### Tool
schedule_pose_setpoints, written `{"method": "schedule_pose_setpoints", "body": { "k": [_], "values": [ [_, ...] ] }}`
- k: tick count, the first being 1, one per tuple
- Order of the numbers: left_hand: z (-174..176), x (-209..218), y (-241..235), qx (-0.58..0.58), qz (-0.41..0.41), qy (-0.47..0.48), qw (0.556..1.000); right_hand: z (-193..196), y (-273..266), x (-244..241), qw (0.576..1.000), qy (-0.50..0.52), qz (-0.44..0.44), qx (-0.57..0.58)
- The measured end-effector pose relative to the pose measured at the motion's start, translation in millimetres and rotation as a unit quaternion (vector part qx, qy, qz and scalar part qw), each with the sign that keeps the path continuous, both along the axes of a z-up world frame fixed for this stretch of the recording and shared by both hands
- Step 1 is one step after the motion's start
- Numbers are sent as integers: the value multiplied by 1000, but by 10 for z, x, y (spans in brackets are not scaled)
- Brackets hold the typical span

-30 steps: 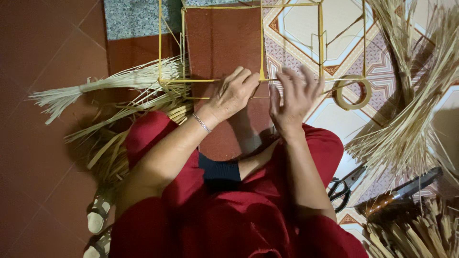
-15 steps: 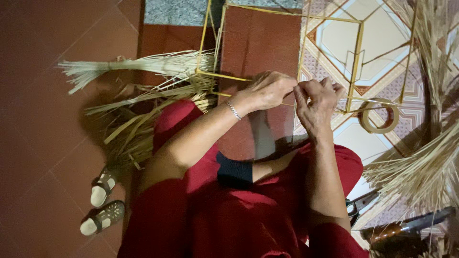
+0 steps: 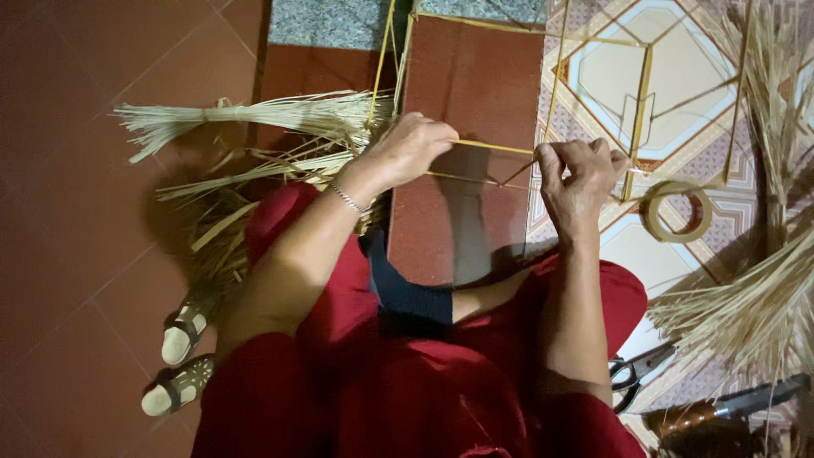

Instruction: The person sits on the floor and weaves thin dried palm leaves into a rectangular frame. They interlace the leaves through the frame's openings and secure them with adhesive tape.

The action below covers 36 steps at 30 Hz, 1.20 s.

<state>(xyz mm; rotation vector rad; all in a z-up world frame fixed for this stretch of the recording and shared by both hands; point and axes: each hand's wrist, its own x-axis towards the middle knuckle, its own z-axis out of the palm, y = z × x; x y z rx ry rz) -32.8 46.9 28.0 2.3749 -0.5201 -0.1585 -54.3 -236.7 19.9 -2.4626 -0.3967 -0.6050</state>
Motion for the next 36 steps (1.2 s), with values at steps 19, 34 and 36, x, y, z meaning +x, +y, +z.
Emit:
{"method": "schedule_pose_setpoints", "body": {
  "k": [19,34,36],
  "values": [
    [-159,-173,-603,4,-78,-257,963,-429,-459,-91,968,-172,-164,86],
    [-292,328,220,-340,216,47,914,-976,-385,46,844,22,15,536],
    [-364,343,198,-410,225,161,869,-957,-378,46,849,29,12,528]
  ]
}}
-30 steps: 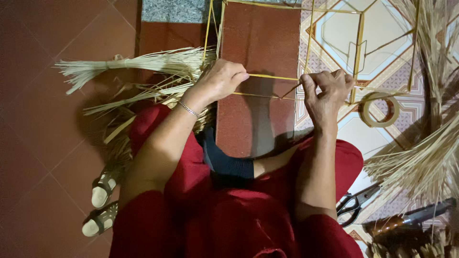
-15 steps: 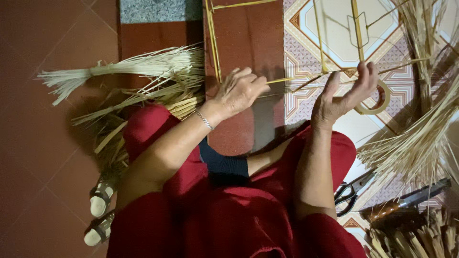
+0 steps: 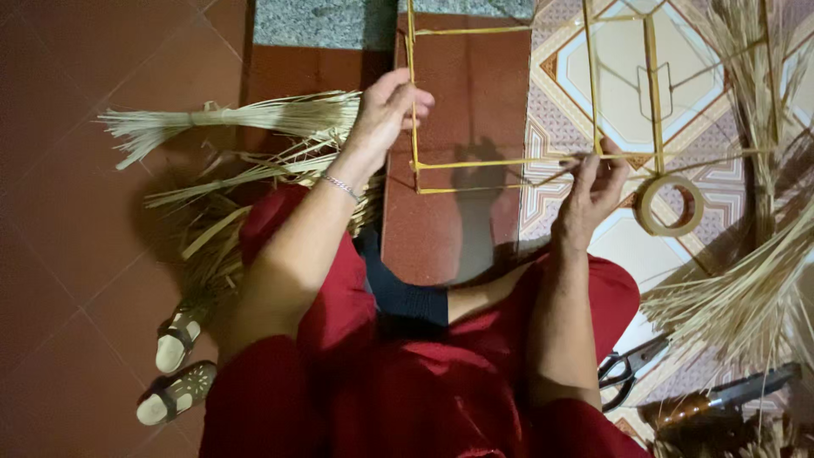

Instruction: The person sits on the floor and weaves thin dried palm leaves into a rectangular frame. They interlace the leaves through the frame's openings and secure them with adhesive tape.

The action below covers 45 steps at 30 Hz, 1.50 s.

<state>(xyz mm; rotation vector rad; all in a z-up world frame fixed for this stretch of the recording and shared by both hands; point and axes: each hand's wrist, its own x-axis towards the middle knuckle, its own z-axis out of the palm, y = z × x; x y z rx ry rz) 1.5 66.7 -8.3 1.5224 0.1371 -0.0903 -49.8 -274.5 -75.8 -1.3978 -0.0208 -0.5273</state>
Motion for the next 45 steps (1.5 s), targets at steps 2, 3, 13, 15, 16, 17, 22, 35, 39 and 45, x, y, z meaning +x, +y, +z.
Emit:
{"method": "schedule_pose_setpoints", "body": {
  "k": [2,3,13,15,16,17,22,35,39,45],
  "values": [
    [-9,-8,-39,-77,-2,3,997,29,-65,28,1000,13,-11,-1],
    [10,-24,-53,-69,-20,20,997,40,-128,26,999,7,-30,-27],
    [270,-707,-401,117,-368,97,917,143,-697,47,995,10,-99,30],
    [275,-720,-313,181,-396,59,898,155,-703,51,995,-4,-92,34],
    [260,-688,-236,187,-359,59,913,162,-703,56,996,-16,-87,15],
    [227,-657,-149,192,-322,60,925,159,-701,45,996,-26,-82,-3],
    [-70,77,288,356,86,-267,891,102,-637,14,996,-29,-87,20],
    [-126,295,376,195,-113,7,974,196,-864,21,996,26,-63,66],
    [-190,336,375,35,-79,-47,995,181,-680,-3,995,13,-77,58],
    [4,240,669,151,-86,37,984,199,-506,-108,996,8,-84,36]
  ]
}}
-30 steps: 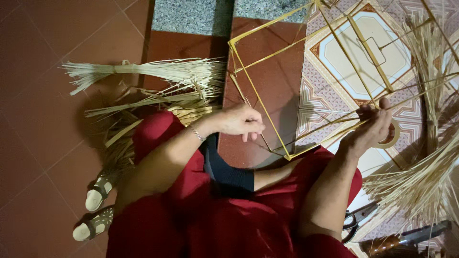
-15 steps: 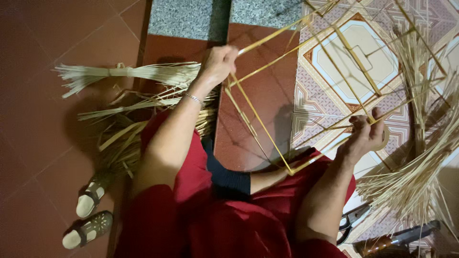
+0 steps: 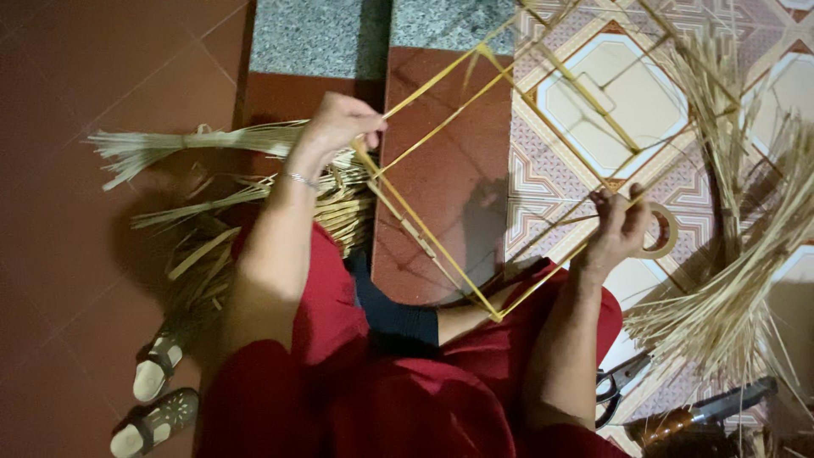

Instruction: The person sits on the floor and weaves thin dried palm leaves into a rectangular frame. They interlace the leaves through the frame's openings and secure them with adhesive tape.

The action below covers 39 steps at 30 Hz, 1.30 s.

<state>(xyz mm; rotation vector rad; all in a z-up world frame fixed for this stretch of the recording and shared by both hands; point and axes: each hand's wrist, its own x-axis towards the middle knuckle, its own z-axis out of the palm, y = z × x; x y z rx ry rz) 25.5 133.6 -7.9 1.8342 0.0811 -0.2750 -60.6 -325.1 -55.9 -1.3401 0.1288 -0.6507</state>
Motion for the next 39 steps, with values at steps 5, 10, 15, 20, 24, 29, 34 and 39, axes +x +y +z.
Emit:
{"method": "schedule_pose_setpoints", "body": {
  "k": [5,10,15,20,24,29,34,39],
  "values": [
    [279,-254,250,13,15,51,999,-4,282,-67,999,-2,51,-13],
    [371,-605,472,-48,48,-43,997,80,581,16,987,45,89,-130],
    [374,-744,565,-110,186,-5,976,168,655,90,964,63,87,-242],
    [279,-910,350,-198,207,5,958,223,512,-73,956,160,211,-122],
    [60,-1088,-95,-243,193,38,950,356,289,-202,948,115,294,-41],
    [-174,-1311,-309,-301,145,100,937,542,25,-190,953,170,213,-136],
    [-310,-1412,-448,-279,109,108,948,577,-259,-43,920,132,54,-365],
    [-330,-1521,-938,-272,94,96,953,742,-318,164,799,-81,-195,-563]
  ]
}}
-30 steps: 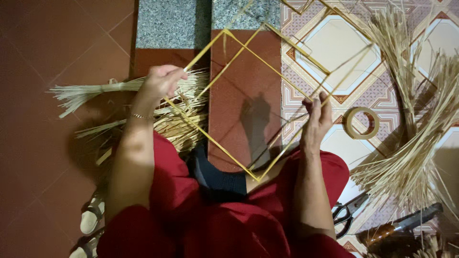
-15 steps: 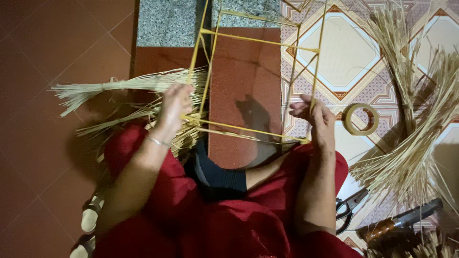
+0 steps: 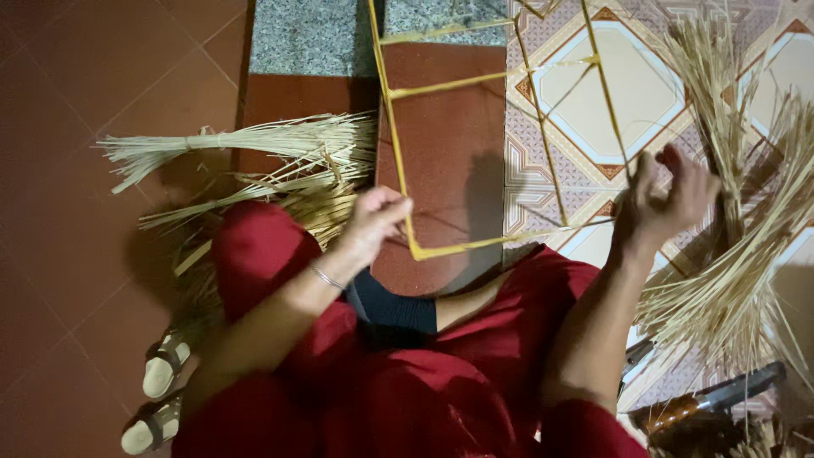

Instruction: The person sits on the floor and weaves thin dried palm leaves into a rectangular frame. They interlace the leaves through the frame's openings and secure them with adhesive tape.

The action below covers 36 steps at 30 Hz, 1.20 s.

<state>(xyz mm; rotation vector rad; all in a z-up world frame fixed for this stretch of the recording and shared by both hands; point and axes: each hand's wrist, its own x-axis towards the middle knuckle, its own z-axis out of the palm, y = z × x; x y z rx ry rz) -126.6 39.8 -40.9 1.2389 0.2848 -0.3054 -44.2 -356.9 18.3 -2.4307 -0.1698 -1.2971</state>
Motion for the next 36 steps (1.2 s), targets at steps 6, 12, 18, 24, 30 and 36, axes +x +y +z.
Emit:
{"method": "schedule_pose_setpoints", "body": {
  "k": [6,12,18,24,30,36],
  "values": [
    [7,-56,-613,25,-111,-11,993,71,1031,-1127,939,207,235,141],
    [173,226,-432,334,-148,-229,902,192,1614,-1397,956,224,185,-31],
    [638,667,-183,496,-96,-570,648,33,1540,-1290,964,143,222,-30],
    [652,899,-298,492,-193,-557,640,43,953,-1072,950,198,236,-44],
    [406,1118,-850,429,-241,-511,705,204,475,-843,967,207,122,-85],
    [217,1193,-1324,402,-233,-542,700,136,585,-751,973,159,119,-115]
  ]
}}
